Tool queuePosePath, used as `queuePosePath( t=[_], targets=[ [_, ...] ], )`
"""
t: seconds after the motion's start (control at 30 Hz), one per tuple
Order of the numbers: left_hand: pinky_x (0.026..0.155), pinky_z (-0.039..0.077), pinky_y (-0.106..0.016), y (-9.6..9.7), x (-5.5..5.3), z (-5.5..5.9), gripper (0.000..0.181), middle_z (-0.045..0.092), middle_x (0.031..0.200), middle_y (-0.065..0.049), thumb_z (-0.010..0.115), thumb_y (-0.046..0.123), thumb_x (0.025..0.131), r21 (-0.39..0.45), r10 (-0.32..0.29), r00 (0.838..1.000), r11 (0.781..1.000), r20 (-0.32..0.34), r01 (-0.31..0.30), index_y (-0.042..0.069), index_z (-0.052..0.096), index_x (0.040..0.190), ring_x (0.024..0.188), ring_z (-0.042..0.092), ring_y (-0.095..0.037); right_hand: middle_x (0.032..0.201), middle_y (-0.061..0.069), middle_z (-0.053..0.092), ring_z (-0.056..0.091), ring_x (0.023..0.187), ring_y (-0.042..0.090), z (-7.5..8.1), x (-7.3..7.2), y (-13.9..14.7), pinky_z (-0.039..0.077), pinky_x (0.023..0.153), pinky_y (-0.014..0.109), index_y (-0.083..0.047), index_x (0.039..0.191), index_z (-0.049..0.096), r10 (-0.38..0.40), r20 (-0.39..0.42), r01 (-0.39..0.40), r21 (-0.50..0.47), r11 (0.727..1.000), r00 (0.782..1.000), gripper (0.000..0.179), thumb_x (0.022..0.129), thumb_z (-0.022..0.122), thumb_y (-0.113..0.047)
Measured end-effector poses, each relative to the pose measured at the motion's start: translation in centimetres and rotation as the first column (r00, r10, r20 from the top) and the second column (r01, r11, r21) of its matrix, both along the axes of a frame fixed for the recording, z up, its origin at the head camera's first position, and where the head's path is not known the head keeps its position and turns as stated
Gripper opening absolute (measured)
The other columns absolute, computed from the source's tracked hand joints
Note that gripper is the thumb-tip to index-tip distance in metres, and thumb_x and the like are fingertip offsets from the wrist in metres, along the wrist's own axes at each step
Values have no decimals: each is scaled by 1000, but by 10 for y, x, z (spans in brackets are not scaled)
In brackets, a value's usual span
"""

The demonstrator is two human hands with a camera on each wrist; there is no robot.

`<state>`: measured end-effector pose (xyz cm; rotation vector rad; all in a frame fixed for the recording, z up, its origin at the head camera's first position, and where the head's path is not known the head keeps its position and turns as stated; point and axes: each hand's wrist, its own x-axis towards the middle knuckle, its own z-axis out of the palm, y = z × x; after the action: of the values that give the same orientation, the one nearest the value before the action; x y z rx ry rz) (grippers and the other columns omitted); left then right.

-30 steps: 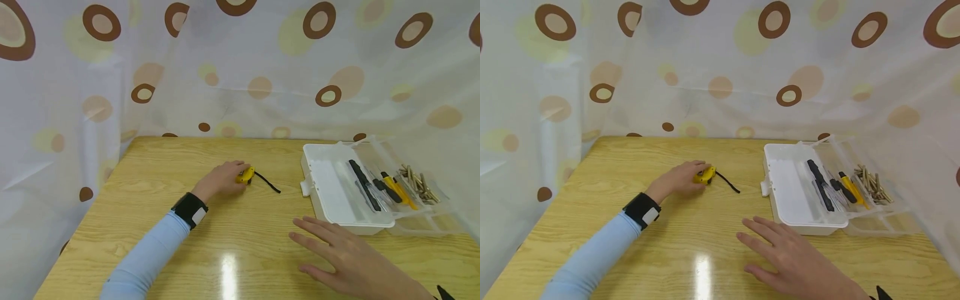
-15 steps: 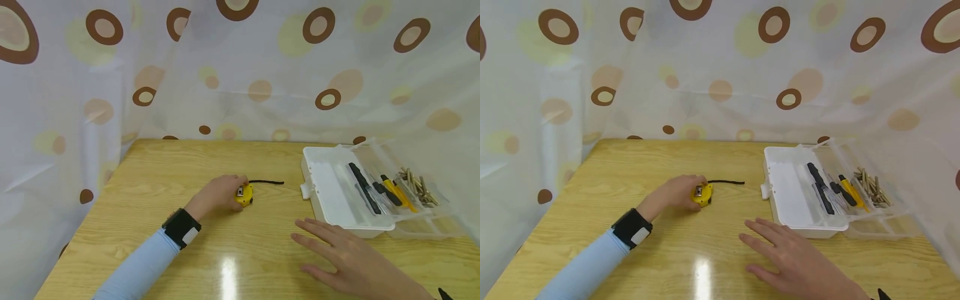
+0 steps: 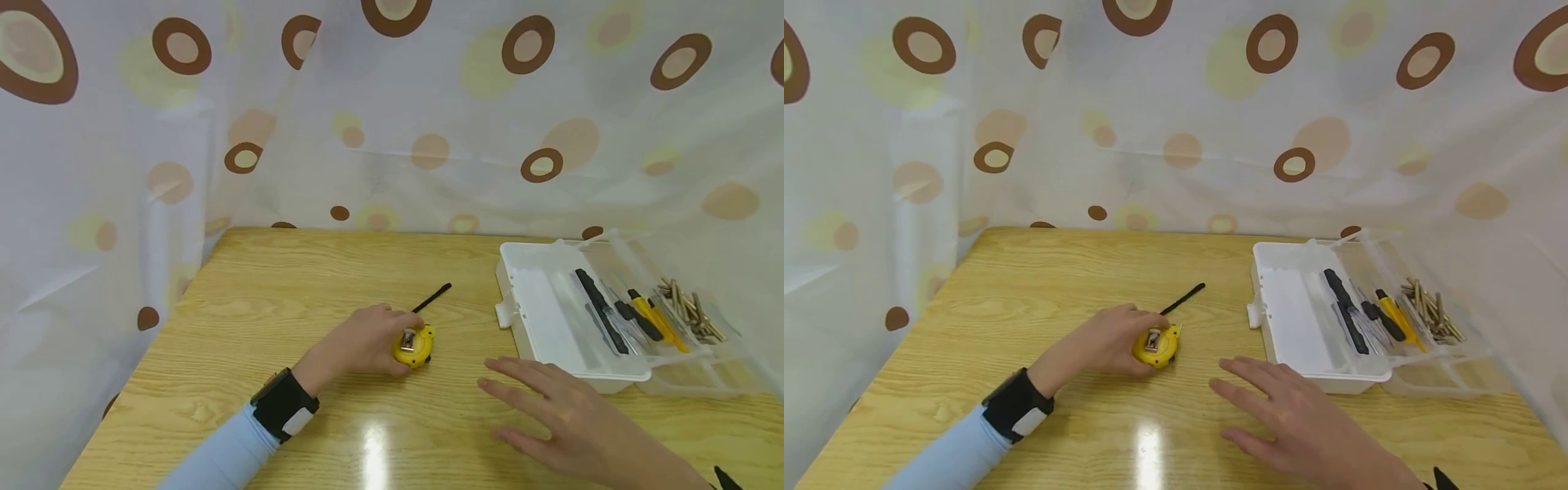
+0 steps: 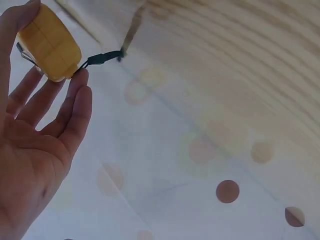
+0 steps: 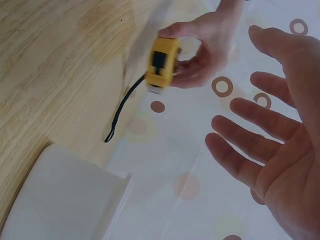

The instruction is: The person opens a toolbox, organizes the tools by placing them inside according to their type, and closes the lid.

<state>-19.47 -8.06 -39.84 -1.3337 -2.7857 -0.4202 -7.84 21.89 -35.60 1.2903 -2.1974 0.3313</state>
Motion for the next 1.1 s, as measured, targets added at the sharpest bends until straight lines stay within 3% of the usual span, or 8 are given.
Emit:
queuePosePath(
  t=[0.17,0.27,0.4,0.63,0.9,1.1],
  targets=[
    [83,56,-27,3,13,14,68,70,128,5,90,42,76,163,-63,990,983,-128,84,19,60,133,97,63,-15,134,6,66,66,113,18,3,-2,-2,52,97,19,-18,131,68,-18,16,18,-22,1000,1000,50,102,52,-55],
    [86,56,-24,7,24,27,67,72,124,5,92,39,73,250,-124,970,952,-210,176,16,62,129,98,65,-15,134,10,66,65,114,18,4,-4,-4,47,104,16,-15,131,69,5,-3,-5,-63,998,1000,51,102,54,-54],
    [93,55,-22,14,38,42,64,73,122,3,91,39,74,304,-182,942,914,-282,267,13,63,126,103,68,-14,133,17,65,62,122,16,7,-7,-7,40,112,14,-10,129,70,59,-41,-63,-115,991,997,52,101,58,-52],
    [92,51,-13,22,57,58,69,71,122,0,91,39,73,353,-229,937,881,-265,315,8,61,127,97,65,-11,128,25,64,59,126,12,12,-7,-11,49,102,14,-7,127,68,105,-59,-113,-147,983,993,51,100,60,-49],
    [93,48,-9,28,66,61,69,70,121,1,89,39,76,370,-261,927,860,-269,350,8,56,129,98,64,-10,118,23,66,64,112,17,16,-4,-16,53,90,12,-9,115,72,144,-78,-154,-153,976,987,39,103,59,-44],
    [95,47,-9,30,71,63,68,68,125,2,87,40,78,346,-283,916,861,-283,373,9,58,132,100,63,-8,116,24,66,67,101,23,17,-3,-19,56,84,13,-9,108,72,181,-68,-190,-153,970,981,32,102,61,-38]
  ],
)
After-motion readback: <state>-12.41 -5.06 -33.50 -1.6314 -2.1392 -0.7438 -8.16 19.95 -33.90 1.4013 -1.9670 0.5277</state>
